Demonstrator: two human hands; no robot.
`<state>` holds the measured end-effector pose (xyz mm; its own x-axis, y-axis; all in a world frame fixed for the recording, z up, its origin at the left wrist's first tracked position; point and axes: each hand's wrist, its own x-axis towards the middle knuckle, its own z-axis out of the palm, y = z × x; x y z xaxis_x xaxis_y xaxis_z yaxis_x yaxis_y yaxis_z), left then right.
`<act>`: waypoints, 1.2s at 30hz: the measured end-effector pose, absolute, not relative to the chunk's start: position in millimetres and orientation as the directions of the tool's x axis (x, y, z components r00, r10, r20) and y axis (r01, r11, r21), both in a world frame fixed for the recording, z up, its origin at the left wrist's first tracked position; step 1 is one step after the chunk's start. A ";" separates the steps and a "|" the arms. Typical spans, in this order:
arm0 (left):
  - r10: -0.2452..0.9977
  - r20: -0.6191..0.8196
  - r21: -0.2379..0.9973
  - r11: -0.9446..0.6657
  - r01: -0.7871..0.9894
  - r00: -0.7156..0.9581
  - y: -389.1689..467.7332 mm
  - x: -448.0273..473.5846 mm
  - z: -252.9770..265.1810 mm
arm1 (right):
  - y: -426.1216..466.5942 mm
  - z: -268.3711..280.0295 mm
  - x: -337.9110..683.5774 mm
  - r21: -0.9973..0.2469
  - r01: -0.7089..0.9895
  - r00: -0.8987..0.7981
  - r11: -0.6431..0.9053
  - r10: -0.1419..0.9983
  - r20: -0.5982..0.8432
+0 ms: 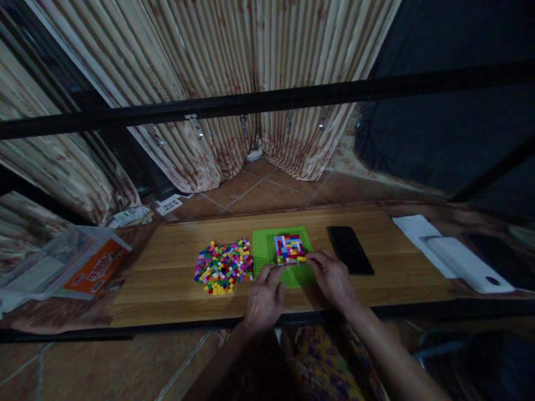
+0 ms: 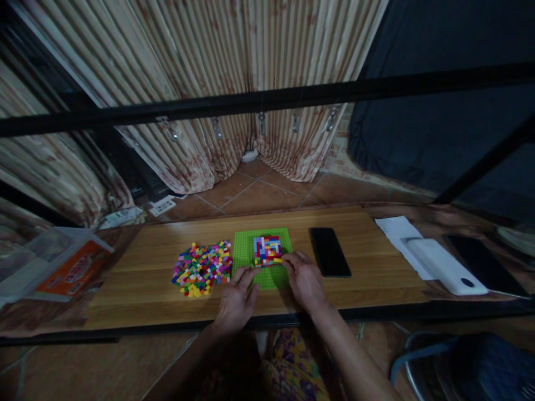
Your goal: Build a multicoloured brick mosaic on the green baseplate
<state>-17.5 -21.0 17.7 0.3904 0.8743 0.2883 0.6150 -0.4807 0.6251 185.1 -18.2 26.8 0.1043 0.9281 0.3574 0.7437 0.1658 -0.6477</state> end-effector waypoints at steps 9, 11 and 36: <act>0.846 0.231 0.405 -0.533 0.743 0.481 -12.0 2.2 21.6 | -7.8 14.6 180.0 -0.667 0.710 0.059 0.225 0.925 0.376; 0.845 0.198 0.347 -0.534 0.771 0.497 -10.5 5.1 22.1 | -6.8 12.2 180.4 -0.707 0.670 0.087 0.226 0.922 0.378; 0.836 0.207 0.201 -0.545 0.814 0.509 -4.5 17.2 19.3 | -11.9 -4.7 171.9 -0.980 0.177 0.444 0.093 0.881 0.164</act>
